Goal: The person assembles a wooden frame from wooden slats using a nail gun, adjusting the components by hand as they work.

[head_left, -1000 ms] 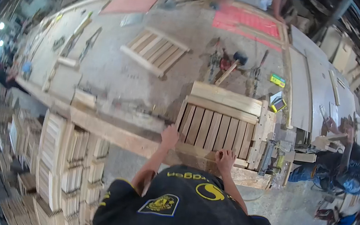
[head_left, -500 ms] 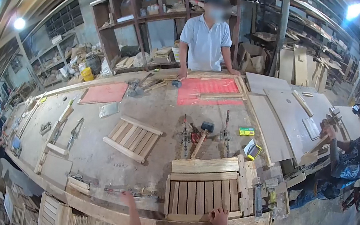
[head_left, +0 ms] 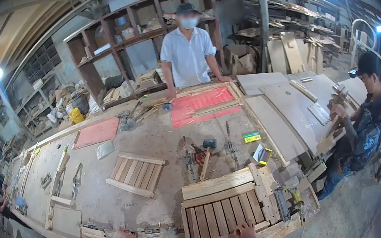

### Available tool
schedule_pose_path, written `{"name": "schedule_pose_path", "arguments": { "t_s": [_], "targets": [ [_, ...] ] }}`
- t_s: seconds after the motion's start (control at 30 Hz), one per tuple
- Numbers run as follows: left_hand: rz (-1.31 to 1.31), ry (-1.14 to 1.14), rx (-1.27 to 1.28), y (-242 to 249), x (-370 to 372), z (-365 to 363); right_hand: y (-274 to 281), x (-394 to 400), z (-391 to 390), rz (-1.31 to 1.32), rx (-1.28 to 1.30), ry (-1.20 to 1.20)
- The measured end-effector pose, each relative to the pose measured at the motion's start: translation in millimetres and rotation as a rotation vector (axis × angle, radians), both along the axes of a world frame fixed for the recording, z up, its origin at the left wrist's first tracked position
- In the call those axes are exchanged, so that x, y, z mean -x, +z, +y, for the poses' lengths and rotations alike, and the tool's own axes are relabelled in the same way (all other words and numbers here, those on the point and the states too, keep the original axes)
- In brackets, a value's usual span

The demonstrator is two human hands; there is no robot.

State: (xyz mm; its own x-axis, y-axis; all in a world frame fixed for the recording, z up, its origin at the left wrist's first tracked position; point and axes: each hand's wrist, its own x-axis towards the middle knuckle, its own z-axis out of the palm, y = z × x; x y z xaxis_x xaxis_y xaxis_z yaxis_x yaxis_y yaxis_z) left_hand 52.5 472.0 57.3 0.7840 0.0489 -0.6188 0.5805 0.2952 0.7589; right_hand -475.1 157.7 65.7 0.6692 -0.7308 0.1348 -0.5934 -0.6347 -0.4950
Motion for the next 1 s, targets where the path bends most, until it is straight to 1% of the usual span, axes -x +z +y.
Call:
{"name": "schedule_pose_path", "arguments": {
  "t_s": [0.03, 0.07, 0.1, 0.13, 0.17, 0.23, 0.27, 0.33, 0.37, 0.43, 0.47, 0.5, 0.53, 0.6, 0.63, 0.7, 0.73, 0.77, 0.83, 0.93, 1.0],
  "targets": [
    [0.000, 0.024, 0.002, -15.6, -9.6, 9.8, 0.8, -0.1, 0.0, -0.006, -0.017, 0.000],
    [0.021, 0.128, 0.063, -29.8, -20.4, 16.1, 2.0, -0.1, 0.0, 0.006, -0.025, 0.001],
    [0.038, 0.232, 0.123, -22.0, -18.2, 19.4, 3.8, -1.2, -1.2, 0.003, -0.022, 0.030],
    [0.144, 0.474, 0.073, -18.5, -13.9, 14.9, 5.2, -1.9, -0.9, 0.032, -0.034, 0.011],
    [0.142, 0.497, 0.073, -0.2, 0.9, 17.7, 6.2, -2.4, -0.2, 0.063, -0.047, -0.012],
    [-0.185, 0.135, 0.052, 18.9, 24.1, 20.2, 5.9, -3.7, -0.5, 0.066, -0.060, 0.003],
    [-0.178, 0.156, 0.055, 32.7, 39.7, 11.6, 5.6, -3.6, -0.4, 0.065, -0.070, -0.009],
    [-0.360, 0.100, 0.001, 57.5, 63.5, -10.2, 2.5, -4.2, -1.6, 0.074, -0.070, 0.002],
    [-0.352, 0.120, 0.004, 59.7, 67.0, -14.9, -2.5, -4.8, -1.5, 0.076, -0.055, -0.010],
    [-0.621, -0.280, -0.001, 63.2, 76.2, -20.2, -5.4, -2.7, -2.7, 0.089, -0.041, -0.008],
    [-0.615, -0.268, -0.004, 75.1, 84.2, -31.1, -5.3, -2.6, -2.4, 0.070, -0.009, -0.014],
    [-0.647, -0.493, -0.069, 92.9, 95.3, -47.4, -5.1, -3.1, -1.4, 0.048, 0.021, -0.023],
    [-0.674, -0.722, -0.137, 104.9, 104.1, -61.7, 4.8, -2.5, -1.9, 0.037, -0.054, -0.007],
    [-0.638, -1.102, -0.224, 110.1, 108.2, -79.7, 1.2, -1.2, -2.5, 0.051, -0.052, -0.010],
    [-0.641, -1.105, -0.237, 111.0, 107.8, -86.6, -0.9, -2.2, -1.7, 0.065, -0.045, -0.020],
    [-0.356, -1.372, -0.687, 110.3, 101.8, -98.8, -3.8, -1.8, -1.4, 0.061, -0.054, -0.027],
    [-0.317, -1.422, -0.631, 112.2, 93.9, -97.0, -5.6, -1.4, -1.7, 0.067, -0.053, -0.032],
    [-0.317, -1.431, -0.641, 118.4, 93.3, -100.1, -5.9, -1.9, -1.2, 0.062, -0.063, -0.040],
    [-0.331, -1.667, -0.789, 127.0, 94.2, -108.0, -6.3, -1.7, -1.5, 0.042, -0.050, -0.037],
    [-0.349, -1.685, -0.797, 118.5, 94.9, -109.7, -0.4, -3.4, -0.9, 0.081, -0.102, -0.068],
    [-0.315, -1.710, -0.770, 123.5, 93.8, -114.3, -1.7, -4.9, -1.4, 0.082, -0.097, -0.073]
  ]
}}
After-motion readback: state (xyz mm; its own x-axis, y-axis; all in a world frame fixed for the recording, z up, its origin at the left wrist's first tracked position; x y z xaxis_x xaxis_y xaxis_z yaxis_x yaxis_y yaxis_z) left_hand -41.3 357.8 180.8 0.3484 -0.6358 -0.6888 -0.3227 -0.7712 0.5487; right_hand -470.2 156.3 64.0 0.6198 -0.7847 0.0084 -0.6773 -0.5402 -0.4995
